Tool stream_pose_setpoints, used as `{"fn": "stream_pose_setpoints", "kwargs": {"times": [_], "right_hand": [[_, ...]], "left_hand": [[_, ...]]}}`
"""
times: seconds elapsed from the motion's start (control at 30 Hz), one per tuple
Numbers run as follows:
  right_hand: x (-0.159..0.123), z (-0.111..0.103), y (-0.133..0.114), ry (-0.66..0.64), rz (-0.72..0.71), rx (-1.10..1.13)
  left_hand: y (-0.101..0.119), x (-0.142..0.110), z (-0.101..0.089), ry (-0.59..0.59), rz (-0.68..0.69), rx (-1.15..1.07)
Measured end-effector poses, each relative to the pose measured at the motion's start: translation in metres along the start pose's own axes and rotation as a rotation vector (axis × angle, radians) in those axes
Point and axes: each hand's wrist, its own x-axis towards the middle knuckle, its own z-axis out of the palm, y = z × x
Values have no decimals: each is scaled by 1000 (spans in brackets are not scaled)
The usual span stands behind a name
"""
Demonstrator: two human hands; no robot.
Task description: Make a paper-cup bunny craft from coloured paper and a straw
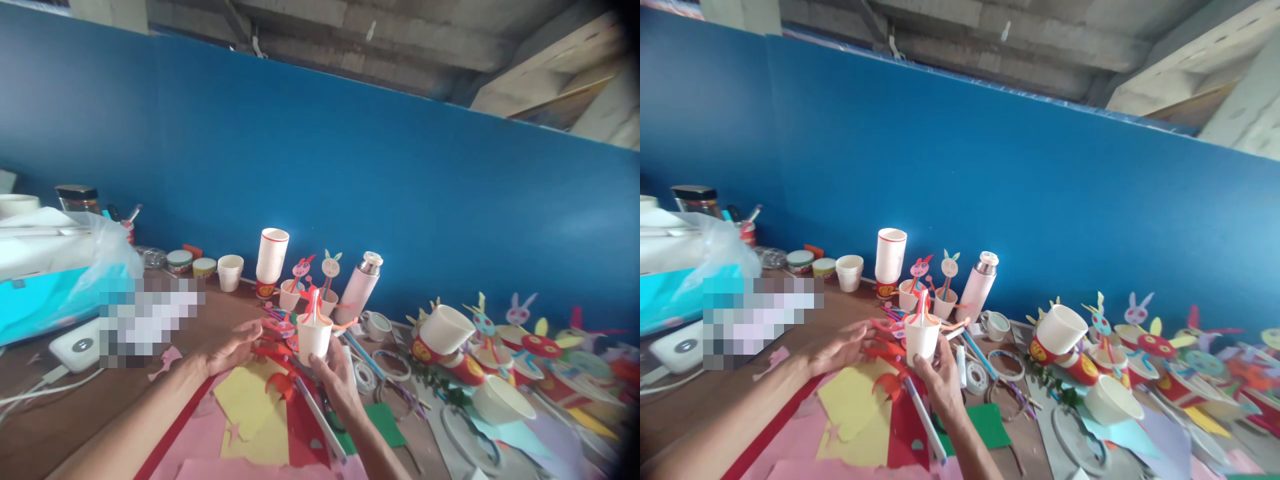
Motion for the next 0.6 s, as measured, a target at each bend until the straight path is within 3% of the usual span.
{"fn": "stream_pose_setpoints", "kwargs": {"times": [0.1, 0.37, 0.6], "right_hand": [[0, 3, -1, -38, -2, -7], [-1, 15, 8, -124, -84, 67], [-4, 18, 8, -80, -51, 17]], "left_hand": [[-1, -1, 0, -34, -5, 7], [-2, -3, 12, 50, -7, 215], [-17, 5, 35, -83, 60, 345]]}}
